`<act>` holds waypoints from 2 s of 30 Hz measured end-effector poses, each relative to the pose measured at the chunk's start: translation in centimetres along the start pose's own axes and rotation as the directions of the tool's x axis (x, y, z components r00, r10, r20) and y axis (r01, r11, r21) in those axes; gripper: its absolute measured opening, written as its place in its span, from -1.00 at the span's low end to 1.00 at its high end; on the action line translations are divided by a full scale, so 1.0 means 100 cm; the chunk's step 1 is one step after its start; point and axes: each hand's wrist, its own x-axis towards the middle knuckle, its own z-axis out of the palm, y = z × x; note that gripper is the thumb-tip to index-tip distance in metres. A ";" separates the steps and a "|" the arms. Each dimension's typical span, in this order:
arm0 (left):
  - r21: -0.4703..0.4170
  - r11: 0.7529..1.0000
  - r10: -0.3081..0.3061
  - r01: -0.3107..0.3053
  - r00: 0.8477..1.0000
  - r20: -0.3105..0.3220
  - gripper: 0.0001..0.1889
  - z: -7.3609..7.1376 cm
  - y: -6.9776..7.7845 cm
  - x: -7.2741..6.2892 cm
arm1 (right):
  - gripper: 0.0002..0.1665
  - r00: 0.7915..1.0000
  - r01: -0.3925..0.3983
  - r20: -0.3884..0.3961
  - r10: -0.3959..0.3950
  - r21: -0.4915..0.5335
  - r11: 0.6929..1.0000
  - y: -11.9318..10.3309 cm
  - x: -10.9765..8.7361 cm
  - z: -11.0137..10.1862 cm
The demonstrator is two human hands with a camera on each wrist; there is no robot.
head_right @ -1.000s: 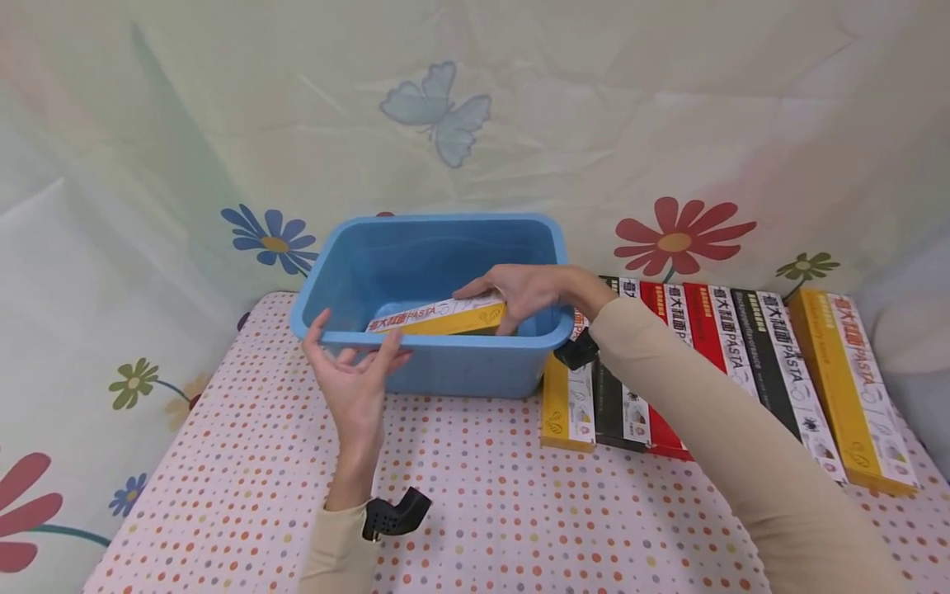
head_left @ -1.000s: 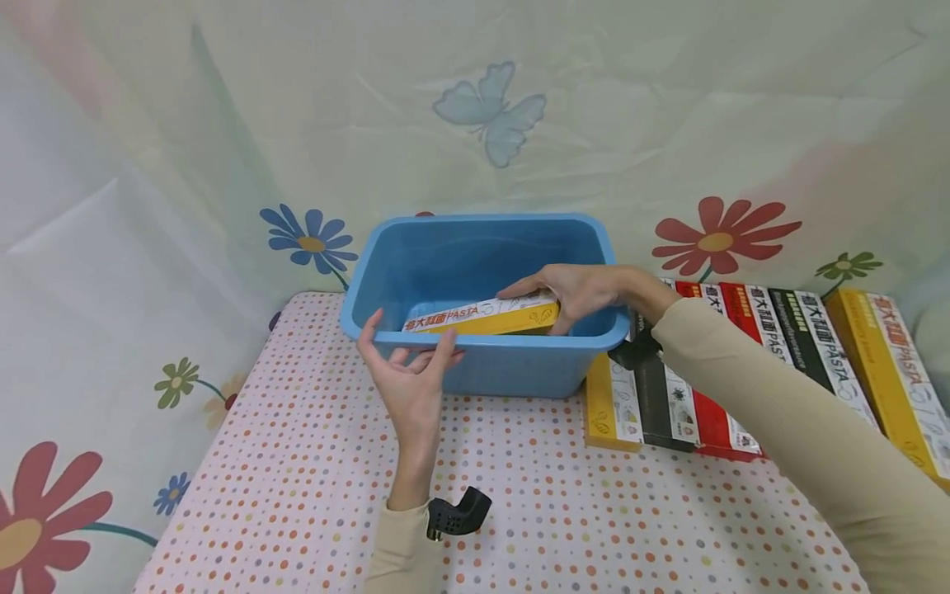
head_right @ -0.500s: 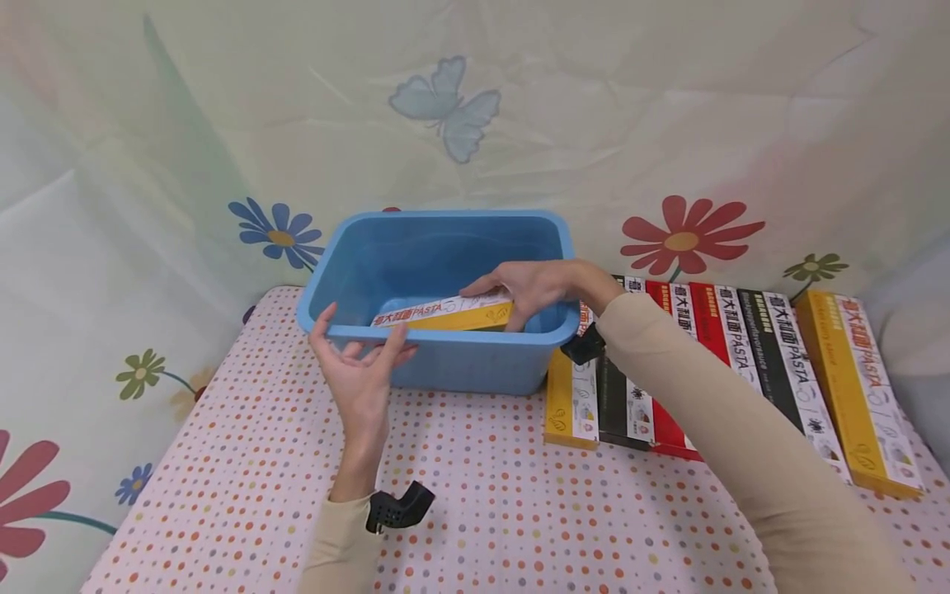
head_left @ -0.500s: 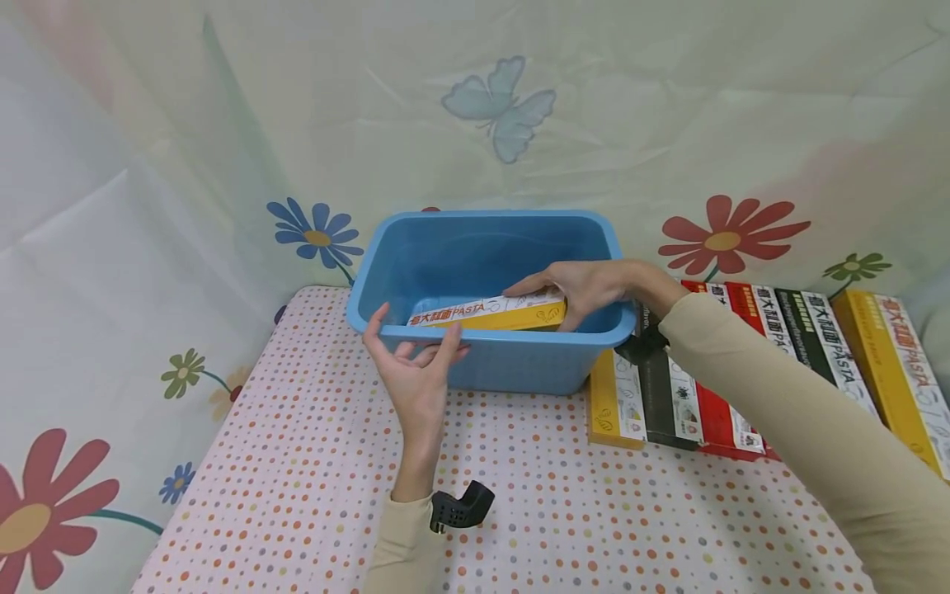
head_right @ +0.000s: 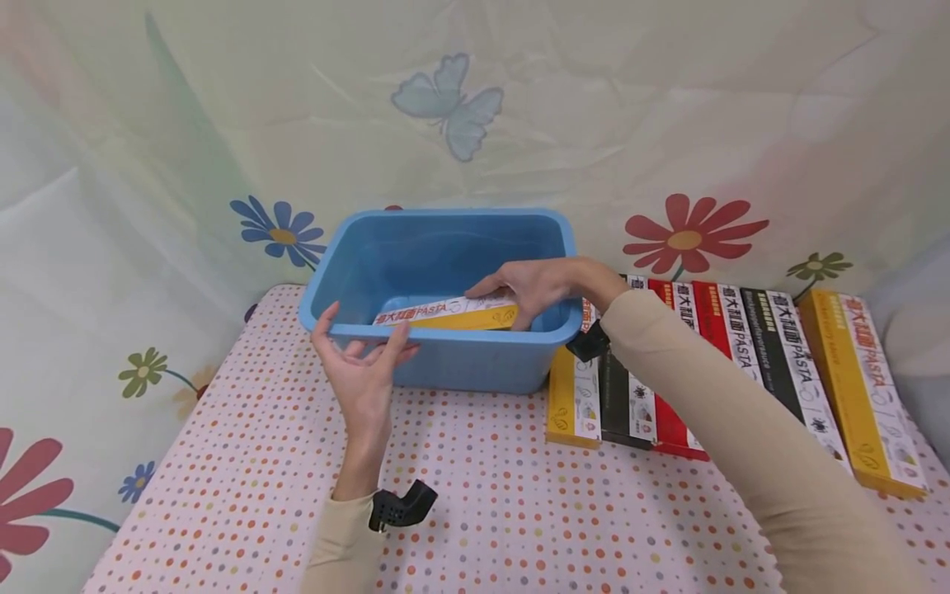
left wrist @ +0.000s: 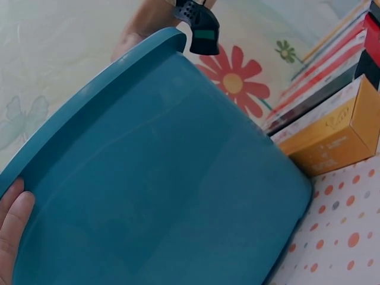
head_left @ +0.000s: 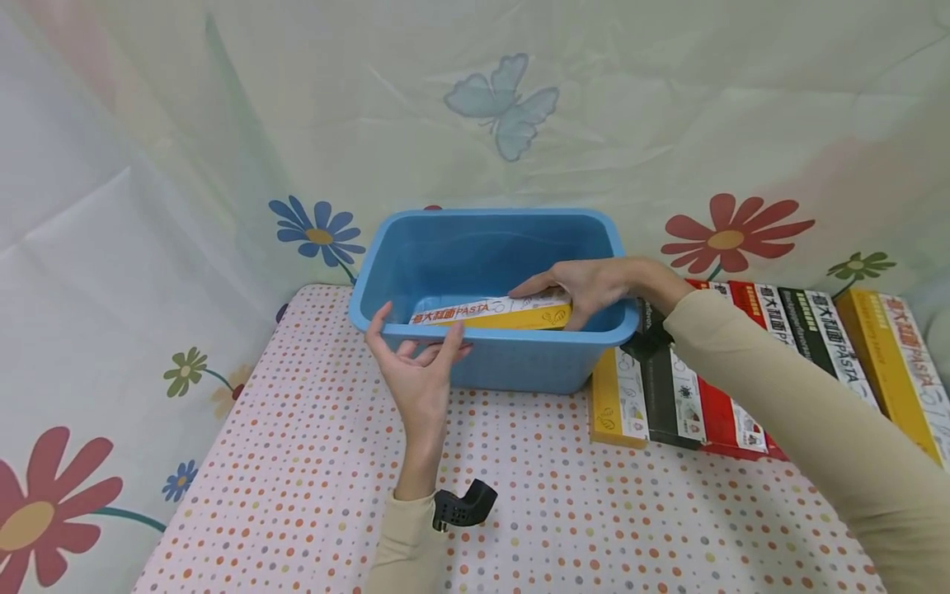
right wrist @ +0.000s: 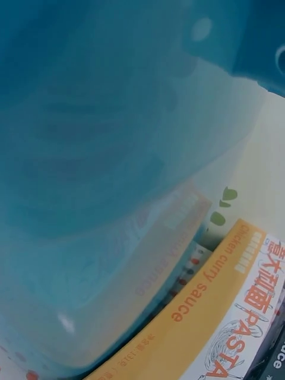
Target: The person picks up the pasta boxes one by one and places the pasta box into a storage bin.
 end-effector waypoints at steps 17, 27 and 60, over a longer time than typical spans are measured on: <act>-0.013 1.000 -0.006 0.006 1.000 0.008 -0.08 0.003 -0.003 -0.005 | -0.19 0.883 0.214 -0.439 -0.168 0.056 0.975 -0.017 -0.042 0.017; -0.014 1.000 -0.011 0.012 1.000 0.025 -0.08 0.005 -0.007 -0.007 | 0.00 0.570 0.298 -0.782 -0.252 -0.089 0.950 -0.048 -0.099 0.081; -0.012 1.000 -0.006 0.006 1.000 0.017 -0.09 0.008 -0.011 -0.009 | 0.15 0.257 -0.214 -0.835 0.487 0.442 0.871 0.010 -0.074 0.259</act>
